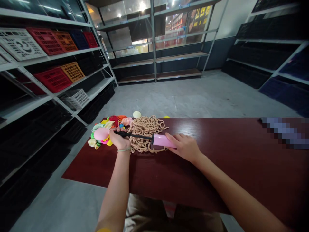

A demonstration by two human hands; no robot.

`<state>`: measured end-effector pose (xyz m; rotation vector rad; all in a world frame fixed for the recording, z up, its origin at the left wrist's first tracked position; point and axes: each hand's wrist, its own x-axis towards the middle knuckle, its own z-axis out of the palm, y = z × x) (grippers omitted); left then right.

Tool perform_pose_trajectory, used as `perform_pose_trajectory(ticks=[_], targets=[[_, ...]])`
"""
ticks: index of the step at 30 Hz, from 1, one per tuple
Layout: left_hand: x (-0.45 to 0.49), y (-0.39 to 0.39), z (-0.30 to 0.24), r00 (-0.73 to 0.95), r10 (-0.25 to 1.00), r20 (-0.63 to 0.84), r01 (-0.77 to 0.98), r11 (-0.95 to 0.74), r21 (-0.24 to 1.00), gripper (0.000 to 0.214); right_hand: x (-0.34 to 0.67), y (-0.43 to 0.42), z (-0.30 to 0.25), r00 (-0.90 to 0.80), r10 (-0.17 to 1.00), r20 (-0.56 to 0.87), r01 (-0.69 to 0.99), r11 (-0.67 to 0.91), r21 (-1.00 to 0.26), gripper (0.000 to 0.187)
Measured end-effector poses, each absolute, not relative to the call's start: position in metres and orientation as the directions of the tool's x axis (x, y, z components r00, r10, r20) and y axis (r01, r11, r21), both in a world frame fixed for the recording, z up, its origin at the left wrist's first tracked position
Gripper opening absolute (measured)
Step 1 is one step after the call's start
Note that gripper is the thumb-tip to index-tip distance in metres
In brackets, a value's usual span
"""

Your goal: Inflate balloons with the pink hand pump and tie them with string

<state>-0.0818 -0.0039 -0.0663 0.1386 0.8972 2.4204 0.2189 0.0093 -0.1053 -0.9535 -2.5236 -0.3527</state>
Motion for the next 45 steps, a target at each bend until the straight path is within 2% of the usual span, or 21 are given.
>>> perform_pose_trajectory(ticks=[5, 10, 15, 21, 25, 30, 33, 36, 39, 42, 45], targets=[[-0.061, -0.008, -0.056, -0.835, 0.546, -0.066, -0.47, -0.646, 0.602, 0.02, 0.208, 0.002, -0.108, -0.65, 0.563, 0.511, 0.666, 0.746, 0.025, 0.051], [0.009, -0.006, -0.045, -0.701, 0.71, 0.058, -0.511, -0.558, 0.653, 0.017, 0.206, 0.0, -0.11, -0.546, 0.612, 0.573, 0.693, 0.714, -0.102, 0.047], [0.026, 0.012, -0.051, -0.639, 0.769, -0.011, -0.53, -0.43, 0.731, 0.015, 0.212, 0.005, -0.111, -0.55, 0.639, 0.538, 0.7, 0.704, -0.12, 0.048], [-0.023, 0.018, -0.053, -0.688, 0.726, 0.001, -0.526, -0.499, 0.688, 0.016, 0.229, 0.027, -0.112, -0.627, 0.586, 0.513, 0.669, 0.743, -0.03, 0.055], [-0.064, 0.011, -0.052, -0.79, 0.612, -0.034, -0.482, -0.586, 0.652, 0.02, 0.238, 0.037, -0.114, -0.661, 0.533, 0.529, 0.647, 0.761, 0.042, 0.051], [-0.061, 0.006, -0.054, -0.853, 0.512, -0.097, -0.448, -0.626, 0.638, 0.016, 0.229, 0.026, -0.11, -0.655, 0.526, 0.543, 0.644, 0.764, 0.036, 0.052], [-0.023, 0.005, -0.058, -0.816, 0.574, -0.072, -0.475, -0.594, 0.65, 0.015, 0.22, 0.014, -0.108, -0.623, 0.556, 0.55, 0.652, 0.758, -0.027, 0.05], [0.012, 0.005, -0.062, -0.715, 0.699, -0.025, -0.519, -0.507, 0.688, 0.015, 0.211, 0.004, -0.108, -0.577, 0.604, 0.55, 0.661, 0.741, -0.12, 0.047], [0.019, 0.007, -0.063, -0.668, 0.744, -0.026, -0.529, -0.45, 0.719, 0.016, 0.205, 0.002, -0.111, -0.572, 0.627, 0.529, 0.658, 0.735, -0.16, 0.046], [0.003, 0.009, -0.06, -0.673, 0.738, -0.04, -0.535, -0.448, 0.717, 0.016, 0.206, 0.007, -0.113, -0.606, 0.604, 0.518, 0.642, 0.756, -0.13, 0.051], [-0.023, 0.009, -0.054, -0.729, 0.684, -0.04, -0.515, -0.509, 0.689, 0.014, 0.219, 0.02, -0.113, -0.632, 0.546, 0.55, 0.642, 0.766, -0.023, 0.052]])
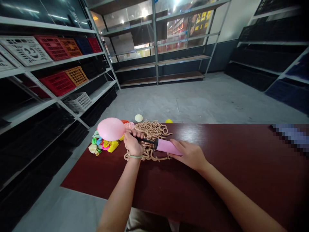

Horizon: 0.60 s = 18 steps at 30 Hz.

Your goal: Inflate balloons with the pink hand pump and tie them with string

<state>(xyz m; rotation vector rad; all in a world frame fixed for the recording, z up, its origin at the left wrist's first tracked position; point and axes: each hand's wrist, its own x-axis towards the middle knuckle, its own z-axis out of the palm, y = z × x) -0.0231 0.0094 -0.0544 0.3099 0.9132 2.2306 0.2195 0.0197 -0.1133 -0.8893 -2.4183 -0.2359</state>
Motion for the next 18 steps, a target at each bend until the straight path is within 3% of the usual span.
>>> perform_pose_trajectory(ticks=[4, 9, 12, 15, 18], targets=[[-0.056, 0.009, -0.051, -0.806, 0.589, -0.056, -0.476, -0.589, 0.653, 0.013, 0.241, 0.036, -0.113, -0.637, 0.509, 0.579, 0.677, 0.728, 0.105, 0.048], [-0.062, 0.009, -0.052, -0.859, 0.504, -0.094, -0.439, -0.628, 0.643, 0.013, 0.234, 0.032, -0.112, -0.611, 0.529, 0.589, 0.699, 0.71, 0.088, 0.05], [-0.029, 0.007, -0.057, -0.835, 0.547, -0.059, -0.438, -0.595, 0.674, 0.016, 0.219, 0.017, -0.112, -0.591, 0.569, 0.572, 0.686, 0.728, -0.015, 0.05], [0.009, 0.006, -0.065, -0.74, 0.672, -0.01, -0.484, -0.522, 0.703, 0.016, 0.212, 0.006, -0.113, -0.562, 0.607, 0.561, 0.673, 0.731, -0.117, 0.049], [0.024, 0.008, -0.07, -0.685, 0.728, -0.022, -0.523, -0.471, 0.71, 0.016, 0.212, 0.006, -0.115, -0.568, 0.622, 0.54, 0.672, 0.729, -0.132, 0.05]])
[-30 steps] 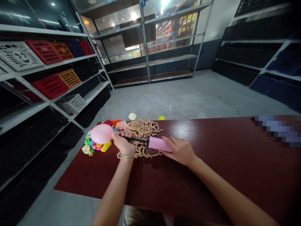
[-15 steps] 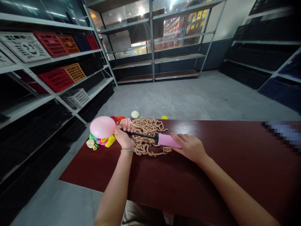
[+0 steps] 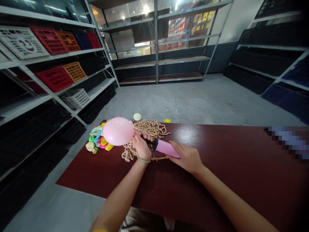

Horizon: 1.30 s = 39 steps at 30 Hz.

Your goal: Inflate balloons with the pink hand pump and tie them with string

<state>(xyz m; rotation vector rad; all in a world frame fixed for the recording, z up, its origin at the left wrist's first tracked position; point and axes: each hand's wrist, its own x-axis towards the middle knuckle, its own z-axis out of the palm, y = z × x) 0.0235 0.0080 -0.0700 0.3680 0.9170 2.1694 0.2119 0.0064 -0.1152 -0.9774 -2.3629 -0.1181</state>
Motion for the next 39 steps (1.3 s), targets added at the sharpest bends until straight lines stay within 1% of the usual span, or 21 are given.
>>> perform_pose_trajectory(ticks=[3, 7, 10, 13, 17, 19, 22, 25, 27, 29, 33, 35, 37, 39], targets=[[0.011, 0.01, -0.068, -0.68, 0.732, -0.038, -0.531, -0.456, 0.714, 0.016, 0.217, 0.015, -0.116, -0.611, 0.594, 0.523, 0.674, 0.737, -0.051, 0.053], [-0.019, 0.009, -0.06, -0.74, 0.67, -0.063, -0.516, -0.505, 0.692, 0.015, 0.233, 0.028, -0.112, -0.649, 0.534, 0.542, 0.682, 0.724, 0.103, 0.051], [-0.039, 0.009, -0.056, -0.775, 0.63, -0.054, -0.49, -0.545, 0.68, 0.015, 0.245, 0.035, -0.108, -0.635, 0.531, 0.562, 0.711, 0.686, 0.156, 0.047], [-0.054, 0.009, -0.056, -0.814, 0.578, -0.059, -0.458, -0.574, 0.679, 0.015, 0.245, 0.037, -0.107, -0.624, 0.541, 0.564, 0.727, 0.666, 0.165, 0.046], [-0.05, 0.009, -0.06, -0.847, 0.526, -0.083, -0.433, -0.59, 0.681, 0.017, 0.226, 0.025, -0.111, -0.667, 0.512, 0.54, 0.674, 0.724, 0.146, 0.055], [-0.032, 0.01, -0.064, -0.828, 0.556, -0.076, -0.445, -0.568, 0.692, 0.02, 0.216, 0.017, -0.113, -0.67, 0.517, 0.534, 0.651, 0.754, 0.086, 0.058], [0.001, 0.011, -0.069, -0.735, 0.677, -0.026, -0.485, -0.5, 0.717, 0.022, 0.208, 0.01, -0.116, -0.627, 0.552, 0.55, 0.649, 0.76, -0.024, 0.059], [0.019, 0.013, -0.067, -0.682, 0.731, 0.01, -0.506, -0.482, 0.716, 0.021, 0.209, 0.011, -0.116, -0.595, 0.552, 0.584, 0.653, 0.756, -0.05, 0.057], [0.016, 0.013, -0.064, -0.677, 0.736, 0.006, -0.52, -0.485, 0.703, 0.019, 0.211, 0.014, -0.114, -0.602, 0.526, 0.6, 0.649, 0.761, -0.016, 0.058], [0.004, 0.012, -0.062, -0.687, 0.726, -0.012, -0.533, -0.492, 0.688, 0.018, 0.216, 0.019, -0.112, -0.625, 0.489, 0.609, 0.643, 0.765, 0.046, 0.059], [-0.029, 0.011, -0.059, -0.742, 0.666, -0.07, -0.538, -0.531, 0.655, 0.017, 0.232, 0.03, -0.107, -0.669, 0.45, 0.591, 0.654, 0.735, 0.181, 0.054], [-0.043, 0.01, -0.057, -0.77, 0.633, -0.081, -0.526, -0.557, 0.643, 0.016, 0.241, 0.036, -0.106, -0.674, 0.443, 0.592, 0.667, 0.709, 0.229, 0.05], [-0.052, 0.01, -0.056, -0.795, 0.601, -0.083, -0.508, -0.585, 0.633, 0.016, 0.246, 0.038, -0.105, -0.667, 0.441, 0.6, 0.681, 0.688, 0.25, 0.049], [-0.055, 0.01, -0.056, -0.807, 0.584, -0.084, -0.497, -0.595, 0.632, 0.017, 0.245, 0.037, -0.106, -0.656, 0.453, 0.603, 0.693, 0.679, 0.244, 0.049]])
